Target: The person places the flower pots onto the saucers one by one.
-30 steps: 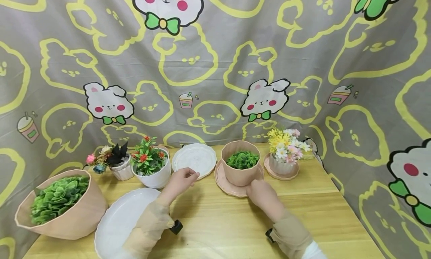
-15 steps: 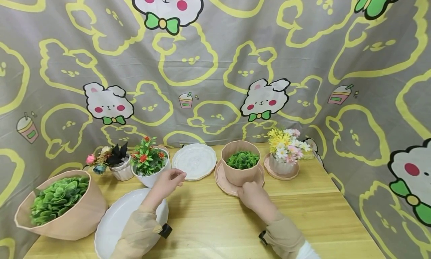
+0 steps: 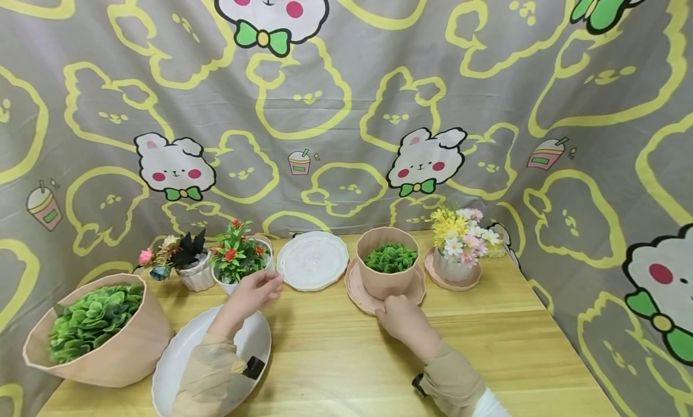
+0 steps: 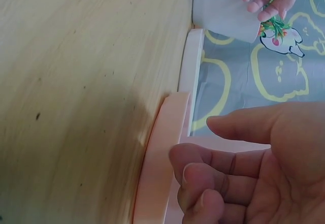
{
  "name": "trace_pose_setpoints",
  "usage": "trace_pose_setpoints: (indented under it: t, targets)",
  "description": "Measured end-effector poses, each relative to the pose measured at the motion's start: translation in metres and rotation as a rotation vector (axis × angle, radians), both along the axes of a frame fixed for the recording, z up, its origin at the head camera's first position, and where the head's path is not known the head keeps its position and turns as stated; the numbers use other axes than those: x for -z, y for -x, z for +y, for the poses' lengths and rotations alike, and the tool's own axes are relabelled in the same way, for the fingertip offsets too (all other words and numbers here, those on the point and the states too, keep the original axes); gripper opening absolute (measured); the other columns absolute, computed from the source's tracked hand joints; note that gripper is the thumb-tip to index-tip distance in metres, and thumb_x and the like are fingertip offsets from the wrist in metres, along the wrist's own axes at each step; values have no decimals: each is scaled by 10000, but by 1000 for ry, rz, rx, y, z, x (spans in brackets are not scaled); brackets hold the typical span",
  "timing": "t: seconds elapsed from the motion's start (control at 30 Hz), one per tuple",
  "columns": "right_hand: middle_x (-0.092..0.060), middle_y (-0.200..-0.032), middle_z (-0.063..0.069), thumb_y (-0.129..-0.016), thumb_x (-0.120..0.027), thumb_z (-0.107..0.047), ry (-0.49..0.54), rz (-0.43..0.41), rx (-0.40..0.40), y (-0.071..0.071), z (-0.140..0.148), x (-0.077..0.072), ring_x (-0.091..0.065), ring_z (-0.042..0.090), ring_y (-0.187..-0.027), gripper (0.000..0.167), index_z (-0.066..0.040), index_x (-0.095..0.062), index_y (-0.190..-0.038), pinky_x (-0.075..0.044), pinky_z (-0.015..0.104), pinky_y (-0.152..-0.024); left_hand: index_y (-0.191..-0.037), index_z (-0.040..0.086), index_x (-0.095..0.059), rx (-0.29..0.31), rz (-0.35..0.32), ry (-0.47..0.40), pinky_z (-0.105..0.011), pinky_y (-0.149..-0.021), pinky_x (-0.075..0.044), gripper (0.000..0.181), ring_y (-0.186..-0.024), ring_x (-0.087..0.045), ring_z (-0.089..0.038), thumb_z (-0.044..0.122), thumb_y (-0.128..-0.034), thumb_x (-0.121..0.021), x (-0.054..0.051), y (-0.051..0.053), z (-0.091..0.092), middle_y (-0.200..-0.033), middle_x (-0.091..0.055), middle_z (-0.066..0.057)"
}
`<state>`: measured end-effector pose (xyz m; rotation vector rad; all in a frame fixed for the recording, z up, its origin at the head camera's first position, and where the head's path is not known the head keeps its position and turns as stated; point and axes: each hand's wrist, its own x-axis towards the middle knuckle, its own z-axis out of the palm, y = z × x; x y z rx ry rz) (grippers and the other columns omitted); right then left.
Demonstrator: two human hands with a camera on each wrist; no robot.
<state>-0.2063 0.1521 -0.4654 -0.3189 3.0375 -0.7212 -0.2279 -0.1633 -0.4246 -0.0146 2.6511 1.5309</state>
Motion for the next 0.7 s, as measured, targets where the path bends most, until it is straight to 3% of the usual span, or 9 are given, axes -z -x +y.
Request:
trace_pose_setpoints:
  t: [0.17, 0.43, 0.6, 0.7]
  targets:
    - [-370, -481, -57, -910, -609, -156, -11, 6, -9, 0, -3, 1, -345, 105, -453, 431, -150, -409, -528, -278, 252, -472, -1134, 18, -637, 26, -48, 1, -403, -871, -534, 308, -906, -675, -214, 275, -974, -581, 2, -2, -12, -1045, -702, -139]
    - [-351, -474, -63, -911, -622, -154, 1, -13, -16, 2, -8, 4, -318, 97, -440, 451, -145, -402, -517, -250, 239, -460, -1190, -9, -615, 104, -150, 31, -288, -700, -481, 361, -934, -649, -215, 283, -989, -545, 4, -7, -38, -1077, -682, -179]
    - [-304, -485, -70, -912, -622, -149, -4, 0, -43, 4, -12, 8, -286, 89, -450, 464, -151, -383, -514, -225, 231, -461, -1174, -23, -630, 151, -174, 63, -321, -725, -488, 398, -953, -649, -195, 315, -990, -527, 5, -8, -57, -1094, -697, -193]
    - [-293, -488, -71, -919, -624, -155, -1, 2, -56, 5, -14, 9, -278, 87, -452, 472, -152, -381, -514, -219, 226, -462, -1180, -28, -635, 147, -177, 62, -342, -743, -495, 416, -973, -656, -205, 325, -984, -536, 5, -9, -65, -1110, -703, -195]
